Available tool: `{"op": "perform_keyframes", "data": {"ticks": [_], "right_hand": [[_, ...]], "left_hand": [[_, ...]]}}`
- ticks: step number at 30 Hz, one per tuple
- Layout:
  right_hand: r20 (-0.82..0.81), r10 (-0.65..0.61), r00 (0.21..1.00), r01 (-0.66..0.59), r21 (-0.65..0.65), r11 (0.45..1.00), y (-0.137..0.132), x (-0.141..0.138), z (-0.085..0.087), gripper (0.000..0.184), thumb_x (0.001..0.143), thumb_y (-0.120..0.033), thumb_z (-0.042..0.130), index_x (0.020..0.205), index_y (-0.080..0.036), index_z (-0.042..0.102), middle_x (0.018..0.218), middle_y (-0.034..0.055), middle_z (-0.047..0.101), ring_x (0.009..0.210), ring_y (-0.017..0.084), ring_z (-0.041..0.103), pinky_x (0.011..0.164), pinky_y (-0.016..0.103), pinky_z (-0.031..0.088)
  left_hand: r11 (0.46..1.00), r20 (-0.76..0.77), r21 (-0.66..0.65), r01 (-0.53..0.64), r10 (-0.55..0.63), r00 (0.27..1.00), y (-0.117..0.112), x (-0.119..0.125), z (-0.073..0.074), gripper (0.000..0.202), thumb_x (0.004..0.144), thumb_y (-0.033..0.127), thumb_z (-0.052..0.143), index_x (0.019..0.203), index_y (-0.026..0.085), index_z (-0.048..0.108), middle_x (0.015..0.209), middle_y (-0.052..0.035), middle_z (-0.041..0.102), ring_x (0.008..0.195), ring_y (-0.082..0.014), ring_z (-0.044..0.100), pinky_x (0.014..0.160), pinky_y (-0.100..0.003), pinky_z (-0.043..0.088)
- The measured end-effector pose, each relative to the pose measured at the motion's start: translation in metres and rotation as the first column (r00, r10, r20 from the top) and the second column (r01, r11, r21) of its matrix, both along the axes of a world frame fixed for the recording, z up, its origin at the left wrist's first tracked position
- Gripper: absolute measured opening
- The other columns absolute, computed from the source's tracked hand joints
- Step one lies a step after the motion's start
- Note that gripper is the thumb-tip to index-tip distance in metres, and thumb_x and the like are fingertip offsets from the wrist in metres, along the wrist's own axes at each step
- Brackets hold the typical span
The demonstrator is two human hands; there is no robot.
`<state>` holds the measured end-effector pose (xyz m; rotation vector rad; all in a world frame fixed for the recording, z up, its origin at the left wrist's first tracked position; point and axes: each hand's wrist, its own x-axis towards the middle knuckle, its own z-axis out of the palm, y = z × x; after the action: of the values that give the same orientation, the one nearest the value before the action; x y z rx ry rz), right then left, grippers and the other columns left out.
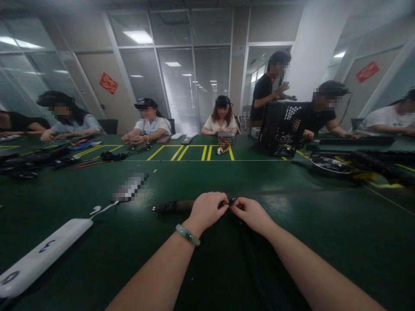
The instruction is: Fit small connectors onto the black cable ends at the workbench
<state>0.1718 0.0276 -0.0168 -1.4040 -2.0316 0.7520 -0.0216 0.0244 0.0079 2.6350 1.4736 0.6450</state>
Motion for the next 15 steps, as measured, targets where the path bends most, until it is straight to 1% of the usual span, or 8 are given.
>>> {"op": "perform_keyframes", "data": {"ticks": [4,8,15], "right_hand": [[-0.061,-0.005,0.998,0.005,0.0,1.0,0.0008,-0.0012,-0.0025,0.021,0.085,-0.036,0.053,0.079,-0.019,0.064,0.074,0.0002,0.066,0.065,0.014,0.059,0.056,0.022,0.039],[-0.121,-0.014,0.993,0.014,-0.001,1.0,0.0001,-0.0031,-0.0052,0.021,0.086,-0.037,0.052,0.08,-0.019,0.062,0.072,-0.0007,0.065,0.063,0.014,0.058,0.055,0.022,0.039],[-0.151,-0.031,0.988,0.028,-0.023,0.999,-0.001,-0.0046,-0.0057,0.02,0.085,-0.036,0.053,0.079,-0.019,0.06,0.071,-0.0008,0.063,0.062,0.014,0.058,0.053,0.022,0.04]], "left_hand": [[1.0,-0.012,-0.019,-0.023,0.023,1.0,-0.0013,0.0007,0.0011,0.012,0.088,0.032,0.054,0.092,0.024,0.062,0.09,-0.0001,0.064,0.087,-0.0177,0.059,0.082,-0.031,0.043],[1.0,-0.001,0.005,-0.013,0.013,1.0,-0.0017,0.0005,0.0005,0.012,0.088,0.031,0.054,0.092,0.025,0.062,0.089,0.0004,0.064,0.086,-0.0177,0.059,0.08,-0.031,0.044],[1.0,-0.006,0.011,-0.016,0.016,1.0,-0.0002,-0.0002,-0.0019,0.012,0.087,0.032,0.055,0.094,0.024,0.062,0.091,0.0002,0.064,0.088,-0.0181,0.06,0.081,-0.032,0.044]]}}
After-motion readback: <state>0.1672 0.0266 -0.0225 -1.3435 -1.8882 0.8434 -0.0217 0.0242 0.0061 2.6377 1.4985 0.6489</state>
